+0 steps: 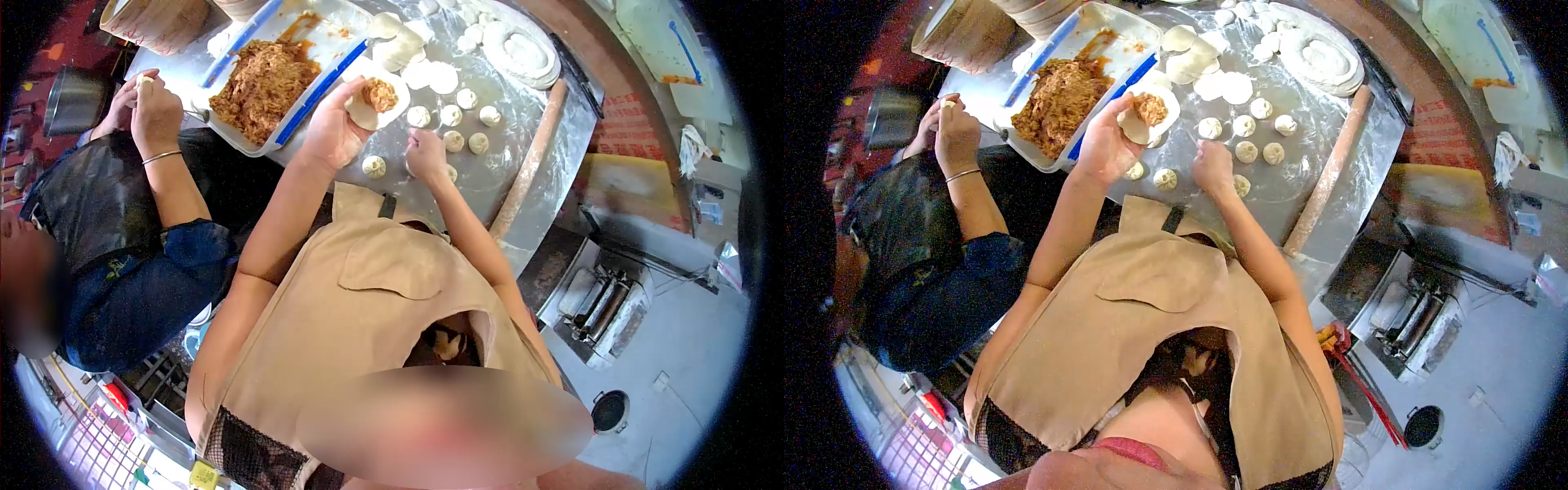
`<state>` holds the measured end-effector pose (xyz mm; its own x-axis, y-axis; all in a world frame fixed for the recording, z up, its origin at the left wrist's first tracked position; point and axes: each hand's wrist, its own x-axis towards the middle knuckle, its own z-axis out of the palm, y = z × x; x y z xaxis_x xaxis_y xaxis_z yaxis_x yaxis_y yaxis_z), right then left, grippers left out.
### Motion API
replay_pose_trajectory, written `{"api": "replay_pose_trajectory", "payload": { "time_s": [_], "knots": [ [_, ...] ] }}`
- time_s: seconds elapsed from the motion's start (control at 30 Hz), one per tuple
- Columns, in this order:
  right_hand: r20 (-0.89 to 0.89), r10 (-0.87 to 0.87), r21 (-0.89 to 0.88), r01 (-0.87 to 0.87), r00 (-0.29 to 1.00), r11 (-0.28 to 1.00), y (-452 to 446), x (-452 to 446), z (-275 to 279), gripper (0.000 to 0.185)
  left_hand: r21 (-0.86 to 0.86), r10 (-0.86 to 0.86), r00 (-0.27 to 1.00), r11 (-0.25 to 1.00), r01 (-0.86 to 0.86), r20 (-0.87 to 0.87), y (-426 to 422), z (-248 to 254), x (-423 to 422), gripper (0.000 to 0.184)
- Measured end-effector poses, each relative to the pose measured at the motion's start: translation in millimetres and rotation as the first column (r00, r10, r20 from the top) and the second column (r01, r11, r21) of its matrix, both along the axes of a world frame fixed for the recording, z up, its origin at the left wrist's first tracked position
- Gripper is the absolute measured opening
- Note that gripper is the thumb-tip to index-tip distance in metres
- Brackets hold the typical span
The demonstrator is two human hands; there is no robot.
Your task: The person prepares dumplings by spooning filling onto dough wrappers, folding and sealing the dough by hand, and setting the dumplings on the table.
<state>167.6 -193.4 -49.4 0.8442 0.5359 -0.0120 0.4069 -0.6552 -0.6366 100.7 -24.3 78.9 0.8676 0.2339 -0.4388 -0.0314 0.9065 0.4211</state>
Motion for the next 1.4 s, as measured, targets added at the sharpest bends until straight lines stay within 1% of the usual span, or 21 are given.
{"api": "replay_pose_trajectory", "payload": {
  "time_s": [0.03, 0.07, 0.1, 0.13, 0.17, 0.23, 0.27, 0.3, 0.37, 0.53, 0.7, 0.73, 0.8, 0.93, 1.0, 1.03, 1.1, 1.17, 1.23, 1.3, 1.4],
  "knots": [
    [-0.054, -0.014, 0.002, 0.014, 0.998, 1.0, 5.7, -1.6, -0.2, 0.024, 0.009, -0.003, 1.0, 1.0, 0.003, -0.002, -0.9, 2.5, -0.4, 0.028],
    [0.056, -0.026, 0.11, 0.02, 0.998, 0.994, 5.2, -2.6, 0.7, 0.026, 0.044, -0.04, 0.999, 0.998, 0.038, 0.032, -3.3, 5.2, -2.4, 0.028],
    [0.048, -0.034, 0.111, 0.029, 0.998, 0.993, 5.2, 0.1, 16.8, 0.026, 0.074, -0.081, 0.995, 0.994, 0.077, 0.06, -6.1, 6.3, -4.7, 0.027],
    [-0.238, -0.098, 0.265, 0.162, 0.966, 0.951, 3.0, 6.2, 41.0, 0.028, 0.126, -0.154, 0.983, 0.982, 0.141, 0.095, -4.8, 3.3, -6.8, 0.028],
    [-0.508, -0.109, 0.366, 0.328, 0.855, 0.871, 0.8, 11.6, 67.7, 0.03, 0.121, -0.165, 0.982, 0.981, 0.154, 0.089, -6.0, 1.3, -8.6, 0.028],
    [-0.676, 0.084, 0.492, 0.364, 0.732, 0.791, -7.6, 12.5, 131.5, 0.031, 0.366, -0.373, 0.928, 0.862, 0.35, -0.008, -10.9, -2.3, -9.4, 0.031],
    [-0.625, 0.094, 0.464, 0.272, 0.775, 0.843, -13.6, 14.7, 141.6, 0.025, 0.36, -0.447, 0.895, 0.834, 0.417, -0.002, -11.1, -5.3, -8.0, 0.031],
    [-0.626, 0.079, 0.461, 0.286, 0.776, 0.84, -20.0, 15.3, 143.2, 0.025, 0.357, -0.462, 0.887, 0.829, 0.431, -0.001, -16.4, -8.0, -6.5, 0.031],
    [-0.542, 0.093, 0.419, 0.173, 0.835, 0.891, -30.6, 16.1, 144.2, 0.02, 0.46, -0.465, 0.885, 0.787, 0.411, 0.004, -27.9, -13.0, -3.4, 0.032],
    [-0.507, -0.02, 0.4, 0.256, 0.862, 0.88, -43.2, 5.1, 136.9, 0.019, 0.571, -0.419, 0.906, 0.729, 0.376, -0.062, -43.6, -16.2, 0.1, 0.03],
    [-0.247, -0.057, 0.322, 0.138, 0.967, 0.937, -53.5, -5.7, 149.9, 0.016, 0.568, -0.412, 0.906, 0.725, 0.39, -0.097, -55.5, -10.5, 1.7, 0.028],
    [-0.245, -0.058, 0.322, 0.138, 0.968, 0.937, -53.6, -6.3, 148.2, 0.016, 0.578, -0.39, 0.916, 0.728, 0.369, -0.095, -57.1, -11.1, 2.2, 0.027],
    [-0.106, -0.044, 0.475, 0.09, 0.993, 0.876, -54.2, -9.2, 143.2, 0.013, 0.595, -0.403, 0.91, 0.709, 0.378, -0.097, -57.4, -11.8, 3.7, 0.026],
    [-0.183, -0.078, 0.515, 0.163, 0.98, 0.842, -54.0, -9.3, 135.5, 0.013, 0.563, -0.433, 0.892, 0.708, 0.426, -0.131, -58.7, -7.0, 4.2, 0.024],
    [-0.003, -0.027, 0.464, 0.025, 1.0, 0.886, -55.9, -8.9, 135.3, 0.013, 0.57, -0.444, 0.886, 0.696, 0.437, -0.137, -58.5, -4.9, 3.9, 0.024],
    [-0.004, -0.026, 0.464, 0.024, 1.0, 0.886, -56.4, -10.0, 136.2, 0.013, 0.576, -0.455, 0.879, 0.684, 0.448, -0.143, -58.0, -4.8, 3.4, 0.024],
    [0.187, -0.032, 0.426, -0.052, 0.982, 0.903, -56.9, -12.2, 140.2, 0.012, 0.61, -0.462, 0.872, 0.648, 0.456, -0.16, -56.5, -5.5, 3.6, 0.024],
    [0.232, -0.027, 0.422, -0.076, 0.972, 0.904, -54.7, -10.1, 144.3, 0.01, 0.643, -0.47, 0.865, 0.611, 0.463, -0.176, -54.3, -4.8, 6.7, 0.025],
    [0.274, -0.023, 0.414, -0.096, 0.961, 0.905, -55.2, -7.6, 142.4, 0.009, 0.729, -0.534, 0.802, 0.432, 0.531, -0.267, -52.7, -0.1, 9.9, 0.029],
    [0.415, 0.062, 0.27, -0.188, 0.907, 0.944, -58.9, -2.1, 136.7, 0.009, 0.736, -0.509, 0.809, 0.419, 0.532, -0.295, -55.0, 1.8, 10.8, 0.03],
    [0.315, 0.032, 0.321, -0.139, 0.949, 0.937, -65.9, -4.4, 140.6, 0.007, 0.744, -0.48, 0.835, 0.447, 0.496, -0.269, -51.8, 8.7, 9.8, 0.031]
  ]
}}
